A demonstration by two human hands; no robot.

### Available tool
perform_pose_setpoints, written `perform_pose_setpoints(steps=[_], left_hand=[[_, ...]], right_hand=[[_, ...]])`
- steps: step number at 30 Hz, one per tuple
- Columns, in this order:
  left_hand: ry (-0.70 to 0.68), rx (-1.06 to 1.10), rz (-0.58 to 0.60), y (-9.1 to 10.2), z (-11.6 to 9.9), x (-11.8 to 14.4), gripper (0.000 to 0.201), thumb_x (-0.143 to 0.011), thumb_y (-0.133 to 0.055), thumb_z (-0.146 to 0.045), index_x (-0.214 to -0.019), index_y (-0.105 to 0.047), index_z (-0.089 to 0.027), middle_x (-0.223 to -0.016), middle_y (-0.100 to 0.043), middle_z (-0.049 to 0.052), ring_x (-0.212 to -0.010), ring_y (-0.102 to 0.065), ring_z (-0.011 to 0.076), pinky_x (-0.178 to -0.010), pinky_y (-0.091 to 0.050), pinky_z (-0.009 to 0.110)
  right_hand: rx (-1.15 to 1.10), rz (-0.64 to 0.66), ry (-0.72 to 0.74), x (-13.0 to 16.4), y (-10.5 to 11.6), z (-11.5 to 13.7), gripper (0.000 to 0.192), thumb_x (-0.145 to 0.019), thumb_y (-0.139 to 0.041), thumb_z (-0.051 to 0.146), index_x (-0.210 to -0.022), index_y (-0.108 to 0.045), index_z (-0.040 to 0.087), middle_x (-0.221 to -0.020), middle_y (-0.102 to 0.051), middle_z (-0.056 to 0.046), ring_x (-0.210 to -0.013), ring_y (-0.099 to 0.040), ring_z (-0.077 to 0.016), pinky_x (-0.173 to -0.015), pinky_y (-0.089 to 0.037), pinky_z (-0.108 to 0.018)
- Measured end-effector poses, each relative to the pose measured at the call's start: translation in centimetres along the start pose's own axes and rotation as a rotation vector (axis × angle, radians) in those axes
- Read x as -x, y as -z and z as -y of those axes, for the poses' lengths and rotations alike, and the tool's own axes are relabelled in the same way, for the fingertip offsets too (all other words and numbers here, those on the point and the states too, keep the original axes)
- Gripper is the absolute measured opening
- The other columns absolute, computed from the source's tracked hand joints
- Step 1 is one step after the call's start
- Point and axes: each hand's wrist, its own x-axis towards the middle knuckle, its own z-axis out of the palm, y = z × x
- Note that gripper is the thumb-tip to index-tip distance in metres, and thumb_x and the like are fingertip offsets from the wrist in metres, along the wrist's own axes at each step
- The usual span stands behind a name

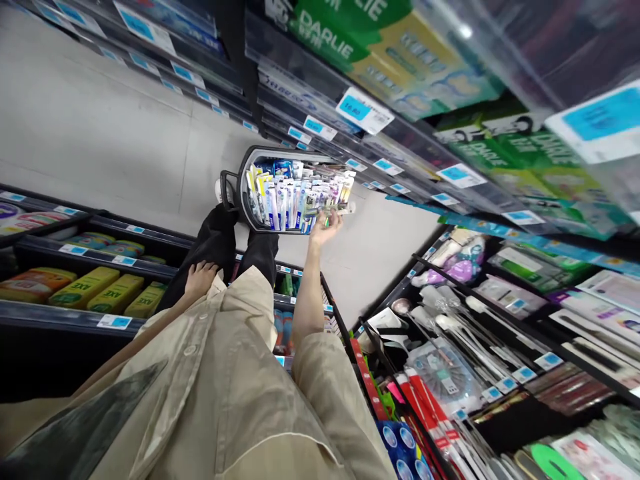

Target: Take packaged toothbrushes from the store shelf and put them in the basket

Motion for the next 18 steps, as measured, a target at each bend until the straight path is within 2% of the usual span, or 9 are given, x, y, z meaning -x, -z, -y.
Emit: perform_pose_setpoints(steps=[3,5,9,12,14,16,18], left_hand=[[0.007,0.039,-0.021,0.7,-0.6,-0.2,0.040,-0.102,-0.040,-0.027,-0.123,-0.071,-0.013,-0.136,-0.068,0.023,-0.142,-0.046,0.0402,-0.117,-0.031,0.062],[0.018,0.085,-0.040,1.2,-1.2,-0.4,0.039,-0.101,-0.042,-0.029,-0.118,-0.072,-0.012,-0.133,-0.069,0.024,-0.141,-0.046,0.0403,-0.118,-0.030,0.061],[0.058,0.249,-0.082,2.3,-2.8,-0.5,0.032,-0.097,-0.047,-0.029,-0.108,-0.074,-0.015,-0.128,-0.071,0.022,-0.134,-0.052,0.0396,-0.117,-0.032,0.059],[0.085,0.445,-0.113,3.8,-4.0,-0.1,0.026,-0.094,-0.051,-0.028,-0.102,-0.074,-0.017,-0.122,-0.073,0.021,-0.129,-0.057,0.0409,-0.113,-0.038,0.060],[0.071,0.617,-0.136,5.6,-4.9,0.4,0.026,-0.094,-0.053,-0.032,-0.103,-0.073,-0.019,-0.118,-0.076,0.018,-0.123,-0.064,0.0370,-0.111,-0.044,0.055],[0.017,0.811,-0.170,7.9,-5.8,1.2,0.034,-0.099,-0.048,-0.040,-0.115,-0.070,-0.020,-0.118,-0.077,0.015,-0.116,-0.069,0.0304,-0.104,-0.052,0.046],[-0.077,1.005,-0.193,10.6,-6.6,2.2,0.050,-0.104,-0.034,-0.048,-0.132,-0.062,-0.018,-0.125,-0.075,0.016,-0.110,-0.073,0.0253,-0.094,-0.058,0.040]], right_hand=[[-0.267,-0.123,-0.136,1.1,0.3,2.4,0.037,-0.089,-0.067,0.029,-0.120,-0.064,0.008,-0.115,-0.069,-0.017,-0.104,-0.069,-0.0215,-0.100,-0.057,-0.040],[-0.434,-0.163,-0.224,1.7,0.5,4.0,0.030,-0.088,-0.070,0.030,-0.110,-0.066,0.010,-0.108,-0.071,-0.014,-0.103,-0.069,-0.0212,-0.099,-0.058,-0.040],[-0.615,-0.140,-0.292,2.8,1.7,7.6,0.023,-0.085,-0.073,0.036,-0.094,-0.065,0.017,-0.104,-0.072,-0.009,-0.104,-0.069,-0.0205,-0.094,-0.059,-0.037],[-0.691,-0.028,-0.261,4.1,4.0,10.9,0.025,-0.080,-0.076,0.039,-0.087,-0.061,0.020,-0.093,-0.071,-0.005,-0.092,-0.068,-0.0179,-0.083,-0.059,-0.033],[-0.743,0.096,-0.236,5.4,6.1,13.3,0.031,-0.073,-0.082,0.041,-0.082,-0.059,0.022,-0.083,-0.068,-0.001,-0.082,-0.066,-0.0159,-0.076,-0.057,-0.030],[-0.779,0.248,-0.209,7.0,8.5,15.5,0.038,-0.064,-0.088,0.043,-0.077,-0.059,0.022,-0.075,-0.064,0.002,-0.073,-0.063,-0.0145,-0.071,-0.055,-0.029],[-0.787,0.402,-0.182,8.6,10.7,17.3,0.041,-0.057,-0.092,0.042,-0.073,-0.061,0.021,-0.071,-0.062,0.003,-0.068,-0.059,-0.0133,-0.068,-0.052,-0.027]])
